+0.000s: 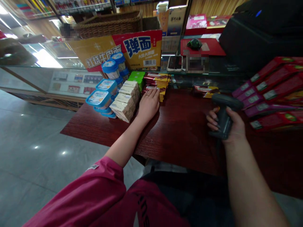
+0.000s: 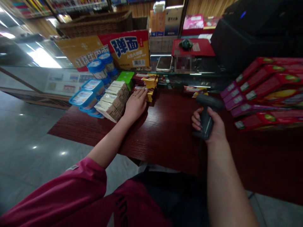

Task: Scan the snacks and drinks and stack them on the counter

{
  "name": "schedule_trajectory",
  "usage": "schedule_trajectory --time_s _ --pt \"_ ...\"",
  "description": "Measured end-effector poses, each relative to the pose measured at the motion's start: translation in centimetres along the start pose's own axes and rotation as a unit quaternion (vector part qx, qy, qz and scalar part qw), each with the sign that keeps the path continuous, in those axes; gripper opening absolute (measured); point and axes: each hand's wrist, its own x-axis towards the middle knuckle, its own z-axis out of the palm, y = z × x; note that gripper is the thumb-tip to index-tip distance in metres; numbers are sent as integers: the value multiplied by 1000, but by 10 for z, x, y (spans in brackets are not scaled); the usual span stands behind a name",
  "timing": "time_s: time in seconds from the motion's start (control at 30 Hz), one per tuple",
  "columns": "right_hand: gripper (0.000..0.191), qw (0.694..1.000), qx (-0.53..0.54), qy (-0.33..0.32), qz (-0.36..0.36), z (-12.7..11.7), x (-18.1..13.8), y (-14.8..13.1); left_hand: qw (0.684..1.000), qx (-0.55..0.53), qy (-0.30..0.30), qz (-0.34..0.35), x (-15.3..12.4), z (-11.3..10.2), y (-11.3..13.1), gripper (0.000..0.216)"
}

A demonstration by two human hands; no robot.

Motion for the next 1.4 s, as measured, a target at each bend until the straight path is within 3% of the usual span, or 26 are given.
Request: schedule_trajectory --time_s 0.17,0.3,0.47,0.63,0.83,1.0,1.4 --pt "26 999 33 8 -12 -2 0 -1 998 -39 39 -7 -4 7 10 52" --pt "25 997 58 19 -38 -5 -1 -4 986 -126 -2 109 3 34 46 54" --pt "32 992 102 39 -65 -12 0 -5 965 -215 -49 140 55 96 93 70" --pt "34 986 142 59 -65 -15 3 -3 967 -224 -60 108 108 132 103 64" --pt "32 986 145 61 -52 -13 4 -3 971 -213 -23 103 117 127 102 38" --pt "35 991 104 57 -58 -8 3 -1 942 -304 9 138 105 108 107 28" --pt "38 997 25 53 -44 -2 8 11 925 -377 44 -28 105 102 102 27"
